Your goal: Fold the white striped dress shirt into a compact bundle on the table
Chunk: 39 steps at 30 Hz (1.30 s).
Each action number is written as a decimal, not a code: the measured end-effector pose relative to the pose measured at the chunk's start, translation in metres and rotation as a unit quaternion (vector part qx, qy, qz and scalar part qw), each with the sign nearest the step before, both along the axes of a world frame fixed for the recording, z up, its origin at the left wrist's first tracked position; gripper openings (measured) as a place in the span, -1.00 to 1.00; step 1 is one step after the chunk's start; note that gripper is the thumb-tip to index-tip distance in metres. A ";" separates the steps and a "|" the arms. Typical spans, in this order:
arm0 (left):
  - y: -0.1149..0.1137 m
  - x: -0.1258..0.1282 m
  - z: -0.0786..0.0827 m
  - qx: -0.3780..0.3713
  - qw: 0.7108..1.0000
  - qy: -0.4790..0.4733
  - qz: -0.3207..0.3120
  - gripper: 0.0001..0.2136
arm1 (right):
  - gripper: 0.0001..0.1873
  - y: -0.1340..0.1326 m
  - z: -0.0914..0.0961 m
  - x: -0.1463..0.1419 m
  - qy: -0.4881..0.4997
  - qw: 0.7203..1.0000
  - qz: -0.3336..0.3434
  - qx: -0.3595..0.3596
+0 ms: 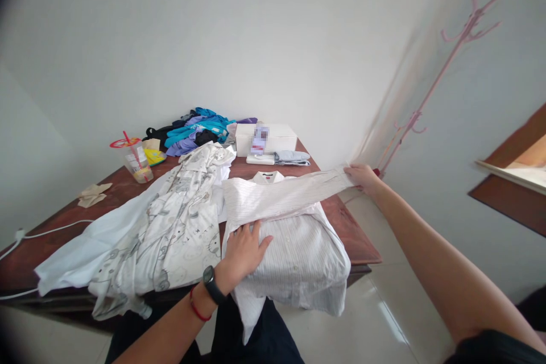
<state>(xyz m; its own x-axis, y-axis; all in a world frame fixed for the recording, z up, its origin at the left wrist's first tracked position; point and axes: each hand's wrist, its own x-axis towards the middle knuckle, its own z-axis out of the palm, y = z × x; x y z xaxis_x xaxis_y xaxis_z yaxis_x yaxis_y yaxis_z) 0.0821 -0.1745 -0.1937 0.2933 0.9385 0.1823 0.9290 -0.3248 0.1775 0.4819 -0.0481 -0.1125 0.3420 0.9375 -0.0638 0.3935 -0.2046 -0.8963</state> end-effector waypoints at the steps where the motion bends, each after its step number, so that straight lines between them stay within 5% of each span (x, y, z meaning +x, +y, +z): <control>1: -0.001 -0.001 0.003 -0.008 1.000 -0.003 -0.003 -0.43 | -0.86 0.000 -0.001 0.000 0.000 1.000 -0.012 0.002; 4: -0.005 -0.005 0.023 -0.068 0.995 -0.032 -0.064 -0.44 | -0.86 0.000 -0.001 -0.006 0.006 0.999 -0.053 0.009; 7: 0.001 -0.009 0.054 -0.158 0.952 -0.146 -0.216 -0.56 | -0.85 0.002 0.002 -0.014 -0.031 0.998 -0.044 0.016; 10: 0.026 -0.011 0.070 -0.133 0.920 -0.244 -0.276 -0.60 | -0.80 0.009 0.010 -0.016 -0.127 0.990 -0.046 0.033; 12: 0.051 -0.015 0.065 -0.076 0.942 -0.211 -0.249 -0.60 | -0.75 0.015 0.017 -0.014 -0.210 0.975 -0.058 0.040; 15: 0.084 -0.027 0.040 -0.075 0.984 -0.029 -0.161 -0.52 | -0.70 0.023 0.024 -0.011 -0.327 0.941 -0.078 0.021; 18: 0.098 -0.039 0.017 -0.063 0.994 0.025 -0.091 -0.38 | -0.69 0.025 0.022 -0.013 -0.374 0.924 -0.073 -0.003; 24: 0.096 -0.040 0.009 -0.054 0.996 0.018 -0.071 -0.30 | -0.72 0.022 0.011 -0.042 -0.395 0.918 -0.042 -0.019; 29: 0.096 -0.039 0.010 -0.072 0.994 0.005 -0.082 -0.13 | -0.71 0.020 -0.003 -0.103 -0.388 0.921 0.010 -0.014; 35: 0.086 -0.045 -0.001 0.018 0.995 -0.033 -0.094 -0.28 | -0.64 0.014 -0.040 -0.181 -0.298 0.941 0.158 0.021; 39: 0.080 -0.051 -0.002 0.064 0.988 -0.071 -0.124 -0.45 | -0.66 0.013 -0.050 -0.177 -0.264 0.948 0.175 0.025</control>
<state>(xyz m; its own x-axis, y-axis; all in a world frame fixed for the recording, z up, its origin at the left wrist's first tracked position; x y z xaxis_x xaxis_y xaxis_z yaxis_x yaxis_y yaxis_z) 0.0312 -0.0940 -0.1953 0.4739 0.8079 0.3502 0.7869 -0.5671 0.2434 0.3052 -0.0347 -0.1621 -0.0182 0.9968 0.0775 0.8263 0.0586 -0.5602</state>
